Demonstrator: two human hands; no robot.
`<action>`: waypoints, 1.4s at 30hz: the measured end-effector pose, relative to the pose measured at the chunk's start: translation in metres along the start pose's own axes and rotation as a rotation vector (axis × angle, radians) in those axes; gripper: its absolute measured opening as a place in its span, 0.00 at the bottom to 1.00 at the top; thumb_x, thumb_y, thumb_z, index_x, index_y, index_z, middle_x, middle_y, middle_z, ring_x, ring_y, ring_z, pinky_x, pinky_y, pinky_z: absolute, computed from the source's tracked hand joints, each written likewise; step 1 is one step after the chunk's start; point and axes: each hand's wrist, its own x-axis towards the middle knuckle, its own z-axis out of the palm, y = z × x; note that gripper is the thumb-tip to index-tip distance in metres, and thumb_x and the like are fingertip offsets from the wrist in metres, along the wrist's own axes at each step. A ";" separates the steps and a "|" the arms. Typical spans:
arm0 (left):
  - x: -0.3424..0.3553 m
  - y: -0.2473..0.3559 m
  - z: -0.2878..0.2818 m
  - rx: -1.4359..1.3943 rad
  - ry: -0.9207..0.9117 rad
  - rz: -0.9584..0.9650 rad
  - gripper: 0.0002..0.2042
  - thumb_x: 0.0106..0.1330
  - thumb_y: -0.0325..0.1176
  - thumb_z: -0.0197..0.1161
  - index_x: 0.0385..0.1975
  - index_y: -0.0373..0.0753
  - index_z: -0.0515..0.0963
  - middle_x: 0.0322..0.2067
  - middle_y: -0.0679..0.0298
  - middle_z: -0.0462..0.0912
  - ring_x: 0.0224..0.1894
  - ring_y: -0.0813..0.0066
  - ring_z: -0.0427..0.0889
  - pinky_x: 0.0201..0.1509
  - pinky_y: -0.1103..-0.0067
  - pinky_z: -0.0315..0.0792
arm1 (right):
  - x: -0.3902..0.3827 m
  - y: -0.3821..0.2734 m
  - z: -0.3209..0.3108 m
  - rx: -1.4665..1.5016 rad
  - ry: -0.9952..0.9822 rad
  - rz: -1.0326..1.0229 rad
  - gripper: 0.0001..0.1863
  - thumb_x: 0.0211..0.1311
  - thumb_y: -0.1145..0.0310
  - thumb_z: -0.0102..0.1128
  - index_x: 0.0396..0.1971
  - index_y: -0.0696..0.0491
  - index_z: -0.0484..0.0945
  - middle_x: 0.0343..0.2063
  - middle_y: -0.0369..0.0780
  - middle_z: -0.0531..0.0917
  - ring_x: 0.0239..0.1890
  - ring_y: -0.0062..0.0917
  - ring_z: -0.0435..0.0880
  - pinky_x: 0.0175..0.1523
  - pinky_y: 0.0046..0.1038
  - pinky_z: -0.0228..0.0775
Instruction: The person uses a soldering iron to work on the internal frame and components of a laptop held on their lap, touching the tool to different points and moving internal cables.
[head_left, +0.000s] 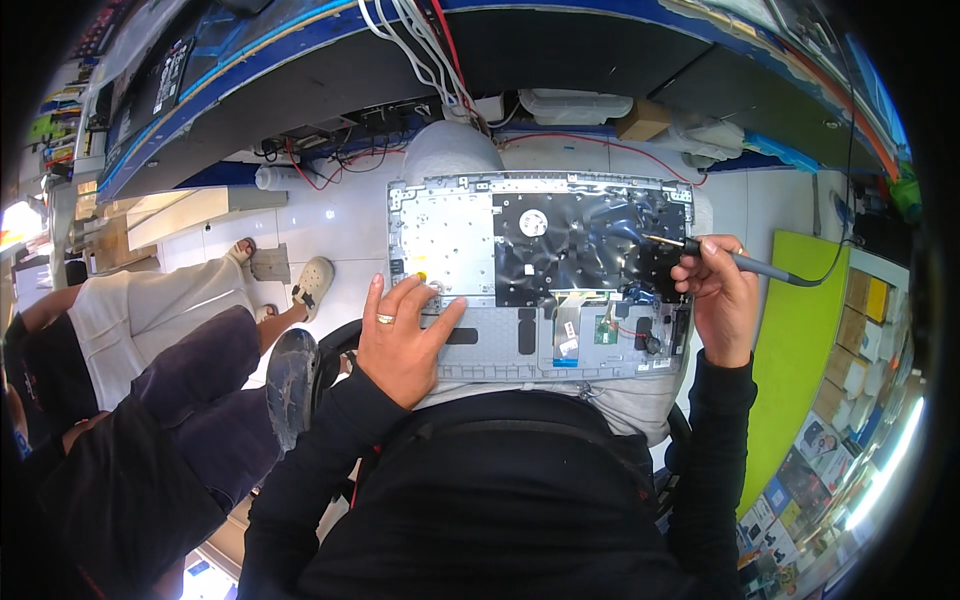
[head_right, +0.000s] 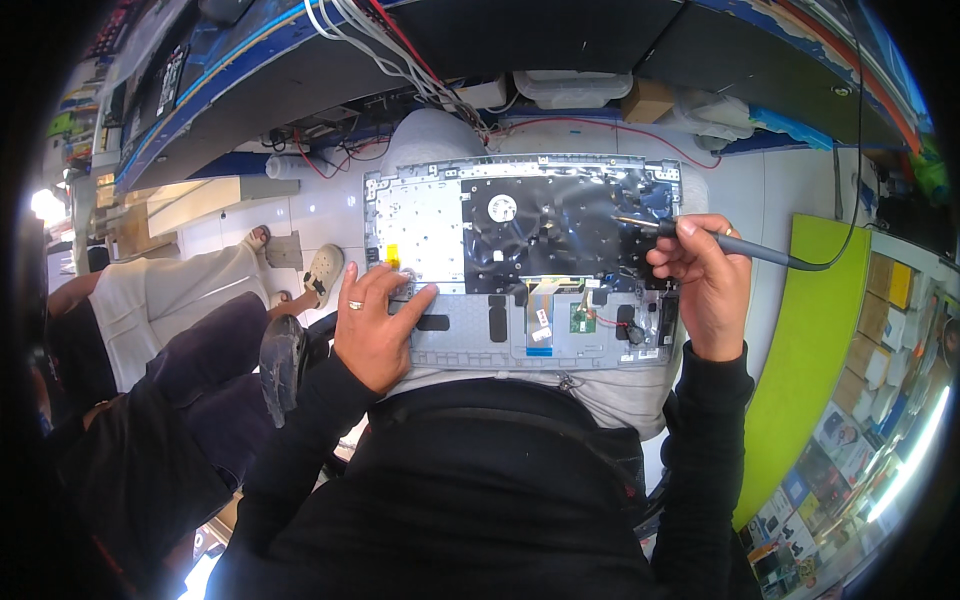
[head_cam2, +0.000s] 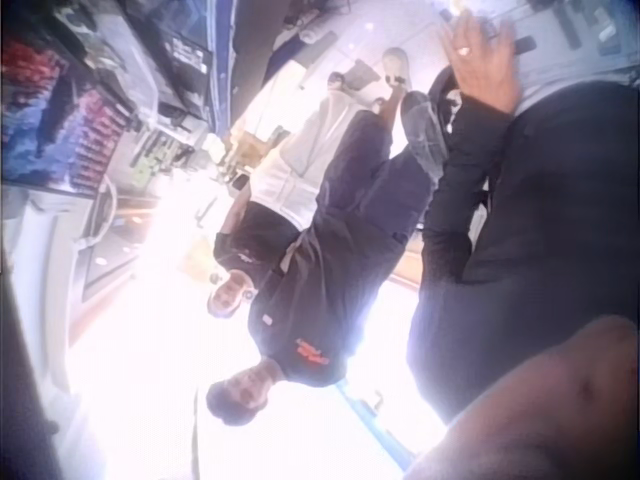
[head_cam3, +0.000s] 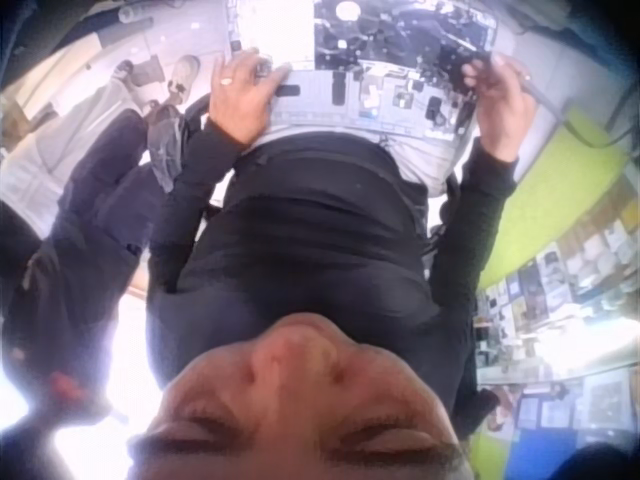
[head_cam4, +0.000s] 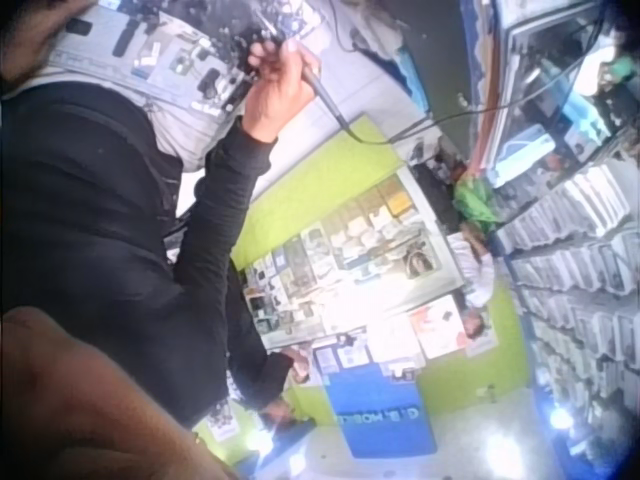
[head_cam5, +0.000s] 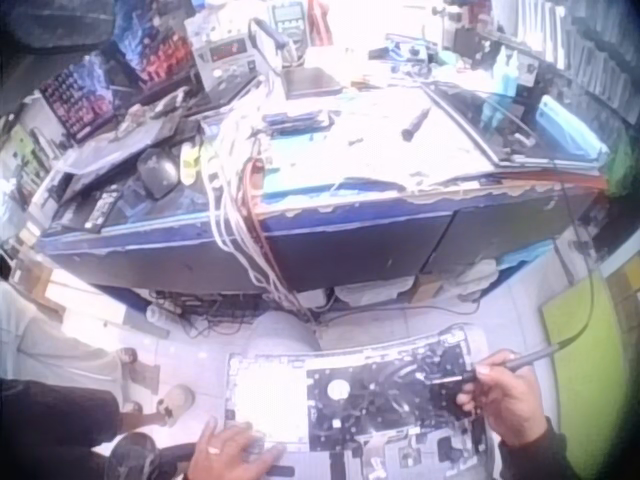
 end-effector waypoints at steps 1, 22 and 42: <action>-0.001 0.002 0.001 -0.002 0.000 -0.001 0.30 0.48 0.18 0.63 0.55 0.47 0.83 0.54 0.56 0.74 0.65 0.52 0.72 0.76 0.45 0.55 | -0.001 0.000 0.001 0.002 -0.003 0.003 0.09 0.72 0.68 0.62 0.42 0.59 0.78 0.30 0.45 0.87 0.31 0.29 0.89 0.35 0.26 0.82; 0.014 -0.007 0.004 -0.437 -0.004 -0.609 0.43 0.56 0.37 0.77 0.69 0.28 0.60 0.56 0.44 0.71 0.61 0.47 0.70 0.67 0.59 0.64 | -0.012 0.000 0.020 -0.054 -0.014 0.038 0.10 0.69 0.69 0.64 0.42 0.60 0.78 0.29 0.45 0.86 0.30 0.31 0.89 0.35 0.26 0.81; 0.017 -0.004 0.011 -0.457 0.052 -0.598 0.47 0.56 0.35 0.77 0.71 0.28 0.54 0.57 0.42 0.69 0.61 0.44 0.68 0.67 0.56 0.62 | -0.039 0.058 0.128 -0.510 -0.366 0.035 0.11 0.61 0.69 0.75 0.37 0.59 0.85 0.26 0.38 0.86 0.27 0.19 0.83 0.35 0.24 0.74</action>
